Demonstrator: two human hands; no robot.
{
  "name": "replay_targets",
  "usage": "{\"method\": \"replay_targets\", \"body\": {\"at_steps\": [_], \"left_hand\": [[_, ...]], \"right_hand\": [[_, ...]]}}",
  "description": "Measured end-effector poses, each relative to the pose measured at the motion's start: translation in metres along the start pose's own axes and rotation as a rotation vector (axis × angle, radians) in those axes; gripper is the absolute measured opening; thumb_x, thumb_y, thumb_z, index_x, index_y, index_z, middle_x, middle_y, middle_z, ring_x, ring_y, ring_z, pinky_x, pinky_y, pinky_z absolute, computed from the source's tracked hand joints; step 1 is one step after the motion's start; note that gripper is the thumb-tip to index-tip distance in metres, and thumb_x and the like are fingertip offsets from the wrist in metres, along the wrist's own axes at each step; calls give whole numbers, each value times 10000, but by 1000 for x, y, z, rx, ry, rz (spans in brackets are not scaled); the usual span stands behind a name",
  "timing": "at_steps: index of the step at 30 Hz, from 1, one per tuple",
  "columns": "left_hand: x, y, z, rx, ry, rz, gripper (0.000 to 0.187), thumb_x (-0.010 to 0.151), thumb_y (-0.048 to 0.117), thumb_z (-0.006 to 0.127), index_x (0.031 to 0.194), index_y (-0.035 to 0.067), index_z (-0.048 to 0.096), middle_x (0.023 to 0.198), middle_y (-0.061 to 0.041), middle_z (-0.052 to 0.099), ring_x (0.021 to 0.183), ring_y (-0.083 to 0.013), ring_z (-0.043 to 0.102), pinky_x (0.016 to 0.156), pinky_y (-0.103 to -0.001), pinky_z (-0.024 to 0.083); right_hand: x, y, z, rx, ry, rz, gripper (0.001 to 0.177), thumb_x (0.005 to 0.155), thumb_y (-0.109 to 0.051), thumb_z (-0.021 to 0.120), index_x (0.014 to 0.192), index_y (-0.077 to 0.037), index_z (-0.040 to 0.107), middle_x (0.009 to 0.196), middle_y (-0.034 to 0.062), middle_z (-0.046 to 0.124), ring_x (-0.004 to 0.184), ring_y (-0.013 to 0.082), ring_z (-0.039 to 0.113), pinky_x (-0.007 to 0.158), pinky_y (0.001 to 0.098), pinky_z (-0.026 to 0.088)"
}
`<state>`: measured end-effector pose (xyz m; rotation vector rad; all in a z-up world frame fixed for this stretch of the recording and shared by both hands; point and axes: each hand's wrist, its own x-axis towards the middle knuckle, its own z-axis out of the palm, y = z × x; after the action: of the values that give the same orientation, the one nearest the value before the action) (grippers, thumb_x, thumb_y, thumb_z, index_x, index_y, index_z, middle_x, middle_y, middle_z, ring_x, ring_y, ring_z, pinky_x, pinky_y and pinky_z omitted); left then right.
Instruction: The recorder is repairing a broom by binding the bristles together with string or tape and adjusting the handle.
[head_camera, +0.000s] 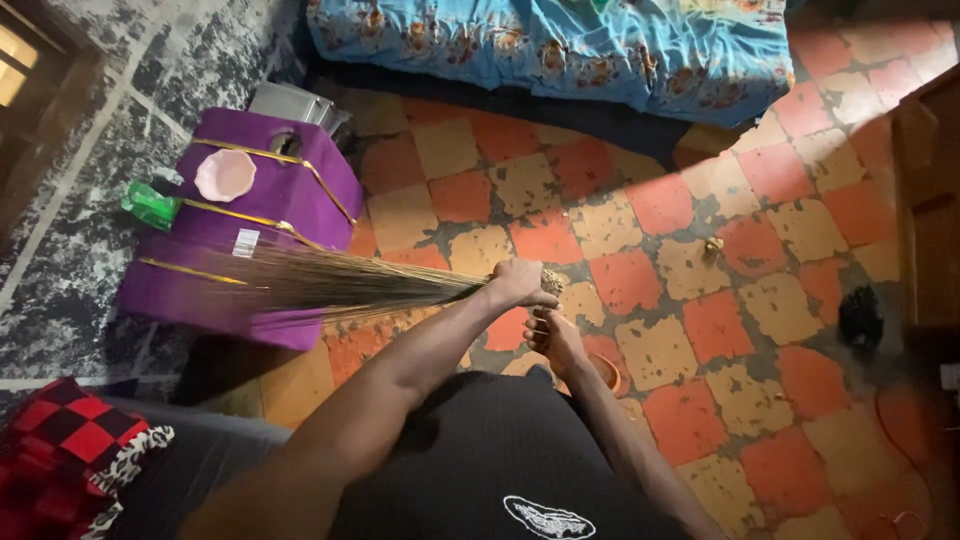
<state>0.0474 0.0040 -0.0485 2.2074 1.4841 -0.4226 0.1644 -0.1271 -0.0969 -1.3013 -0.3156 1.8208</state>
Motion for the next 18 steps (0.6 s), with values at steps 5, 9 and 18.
{"method": "replay_targets", "body": {"at_steps": [5, 9, 18], "left_hand": [[10, -2, 15, -53, 53, 63, 823, 604, 776, 818, 1040, 80, 772, 1005, -154, 772, 962, -311, 752, 775, -471, 607], [5, 8, 5, -71, 59, 80, 859, 602, 793, 802, 1058, 68, 747, 997, -159, 769, 945, -312, 757, 761, -482, 618], [2, 12, 14, -43, 16, 89, 881, 596, 821, 768, 1039, 60, 769, 993, -153, 774, 943, -309, 769, 789, -477, 618]], "right_hand": [[-10, -10, 7, -18, 61, 38, 294, 1055, -312, 513, 1155, -48, 593, 876, 77, 628, 736, 207, 620, 698, 395, 519], [0, -3, -3, 17, 70, 55, 306, 1057, -325, 514, 1164, -50, 596, 879, 80, 625, 740, 210, 617, 699, 391, 513], [5, -2, -1, 43, -29, 9, 192, 1050, -261, 556, 1098, -84, 614, 822, 67, 623, 678, 209, 620, 608, 374, 501]]}}
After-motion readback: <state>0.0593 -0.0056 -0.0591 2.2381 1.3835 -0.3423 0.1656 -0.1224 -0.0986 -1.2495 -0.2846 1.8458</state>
